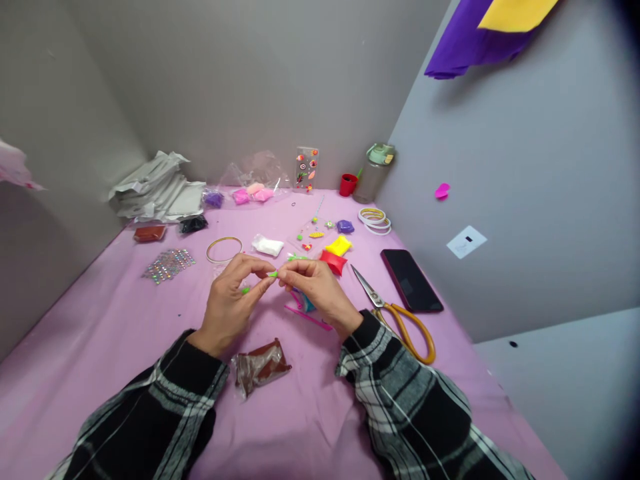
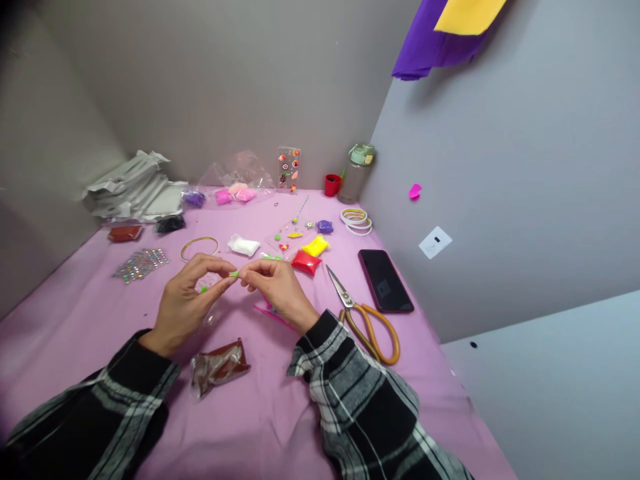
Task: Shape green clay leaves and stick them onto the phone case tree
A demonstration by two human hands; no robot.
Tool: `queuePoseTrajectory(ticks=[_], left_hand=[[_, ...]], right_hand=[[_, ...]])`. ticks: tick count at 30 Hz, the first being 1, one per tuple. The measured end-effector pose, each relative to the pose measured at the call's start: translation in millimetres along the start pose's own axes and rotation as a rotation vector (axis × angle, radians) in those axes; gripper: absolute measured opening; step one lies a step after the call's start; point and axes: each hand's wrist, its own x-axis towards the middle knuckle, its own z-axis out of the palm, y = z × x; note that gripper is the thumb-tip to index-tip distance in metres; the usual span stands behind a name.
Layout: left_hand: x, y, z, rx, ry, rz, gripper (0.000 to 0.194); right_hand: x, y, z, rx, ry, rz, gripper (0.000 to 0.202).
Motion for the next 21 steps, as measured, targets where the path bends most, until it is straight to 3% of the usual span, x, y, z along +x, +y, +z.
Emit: queuePoseTrajectory(ticks=[5, 14, 21], left_hand=[[0.8, 1.1, 0.5, -0.015, -0.019, -0.028, 0.007], [-0.9, -2.0, 1.6, -0.193, -0.027, -0.27, 0.021], [1.3, 1.7, 1.3, -0.284, -0.05, -0.311, 0.028]], right_hand=[[0.2, 0.4, 0.3, -0.011, 0.027, -0.006, 0.011], [-0.4, 0.3, 2.5, -0.073, 0.061, -0.065, 0.009], [-0.5, 0.6, 3.9, -0.093, 0.075, -0.088, 0.009]])
